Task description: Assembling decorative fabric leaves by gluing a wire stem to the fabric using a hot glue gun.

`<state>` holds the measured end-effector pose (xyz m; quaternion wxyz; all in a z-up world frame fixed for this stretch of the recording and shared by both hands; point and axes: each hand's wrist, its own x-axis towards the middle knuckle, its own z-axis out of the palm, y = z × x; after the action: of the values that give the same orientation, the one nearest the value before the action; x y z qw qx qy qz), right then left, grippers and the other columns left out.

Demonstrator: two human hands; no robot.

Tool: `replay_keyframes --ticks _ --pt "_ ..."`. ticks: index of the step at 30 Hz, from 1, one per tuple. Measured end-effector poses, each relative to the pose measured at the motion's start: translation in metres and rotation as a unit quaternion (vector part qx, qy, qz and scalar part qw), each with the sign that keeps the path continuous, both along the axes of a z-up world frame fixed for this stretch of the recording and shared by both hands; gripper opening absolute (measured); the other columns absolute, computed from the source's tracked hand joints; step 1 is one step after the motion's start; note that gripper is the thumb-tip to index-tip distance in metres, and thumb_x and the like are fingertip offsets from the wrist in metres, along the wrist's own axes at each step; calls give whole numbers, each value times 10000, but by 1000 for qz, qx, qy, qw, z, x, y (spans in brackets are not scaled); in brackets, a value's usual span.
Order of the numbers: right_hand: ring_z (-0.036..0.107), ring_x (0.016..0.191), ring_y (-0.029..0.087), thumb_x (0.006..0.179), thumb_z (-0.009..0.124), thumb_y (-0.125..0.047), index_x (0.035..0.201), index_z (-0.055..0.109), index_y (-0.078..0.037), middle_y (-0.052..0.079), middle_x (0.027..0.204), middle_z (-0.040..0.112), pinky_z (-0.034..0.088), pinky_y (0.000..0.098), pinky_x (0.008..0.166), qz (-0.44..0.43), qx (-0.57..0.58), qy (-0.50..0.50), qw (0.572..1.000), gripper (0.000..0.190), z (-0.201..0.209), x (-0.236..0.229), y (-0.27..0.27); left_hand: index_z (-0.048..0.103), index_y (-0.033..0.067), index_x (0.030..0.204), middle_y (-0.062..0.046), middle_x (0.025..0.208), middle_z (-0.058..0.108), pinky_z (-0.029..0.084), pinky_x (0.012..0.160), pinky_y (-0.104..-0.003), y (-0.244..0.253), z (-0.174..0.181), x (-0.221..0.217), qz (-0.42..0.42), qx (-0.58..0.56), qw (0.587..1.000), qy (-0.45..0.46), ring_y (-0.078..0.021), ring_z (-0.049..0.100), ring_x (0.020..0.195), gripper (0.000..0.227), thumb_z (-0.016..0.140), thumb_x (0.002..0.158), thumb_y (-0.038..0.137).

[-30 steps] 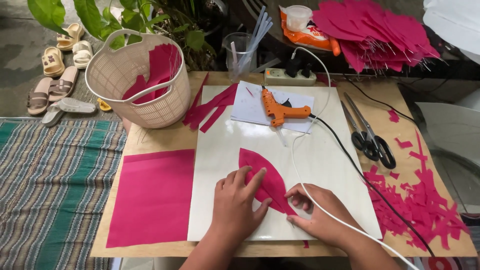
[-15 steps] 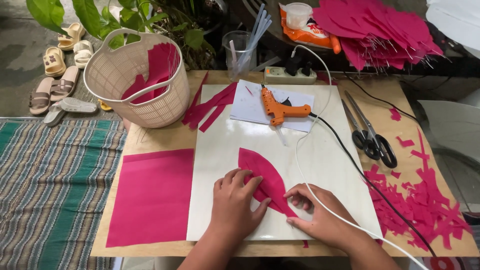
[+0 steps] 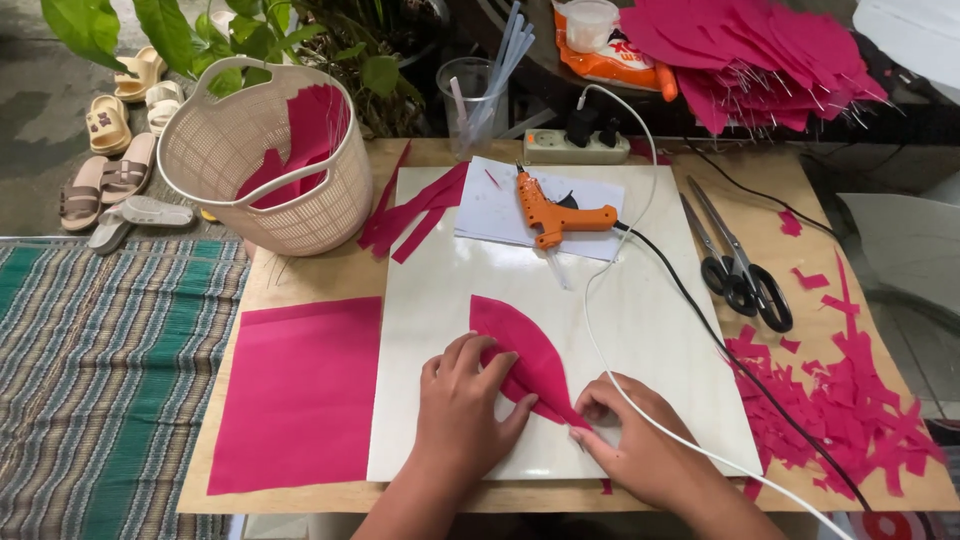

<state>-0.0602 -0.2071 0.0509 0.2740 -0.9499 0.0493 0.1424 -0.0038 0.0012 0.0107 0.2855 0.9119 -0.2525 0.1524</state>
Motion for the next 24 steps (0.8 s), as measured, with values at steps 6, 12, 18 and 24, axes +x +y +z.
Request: replay_keyframes --ticks 6,12,18,24 --pt "590 687 85 843 755 -254 840 796 -178 -52 751 738 483 241 651 -79 27 49 995 87 26 0 12 757 92 1065 -140 1222 656 422 928 -480 0 -1 0 1 8 1000 -4 -309 569 1214 439 869 704 316" --pt "553 566 85 807 808 -190 958 817 -186 -38 660 775 425 243 549 -117 73 78 987 151 28 -2 11 751 97 1100 -136 1239 656 410 955 -486 1 -1 0 -2 10 1000 2 -322 557 1226 457 858 716 321" --pt "565 571 75 784 825 -279 894 786 -256 -87 645 775 411 248 569 -91 18 65 994 119 25 -5 12 743 98 1114 -124 1259 677 395 978 -478 1 1 -1 -5 5 1000 5 -321 572 1242 470 847 711 317" --pt "594 581 72 780 823 -292 992 743 -327 -122 656 751 441 247 587 -49 -4 44 998 230 11 -8 9 731 90 1167 -110 1282 689 402 972 -478 1 2 -1 -8 11 1000 0 -312 584 1262 514 840 718 316"
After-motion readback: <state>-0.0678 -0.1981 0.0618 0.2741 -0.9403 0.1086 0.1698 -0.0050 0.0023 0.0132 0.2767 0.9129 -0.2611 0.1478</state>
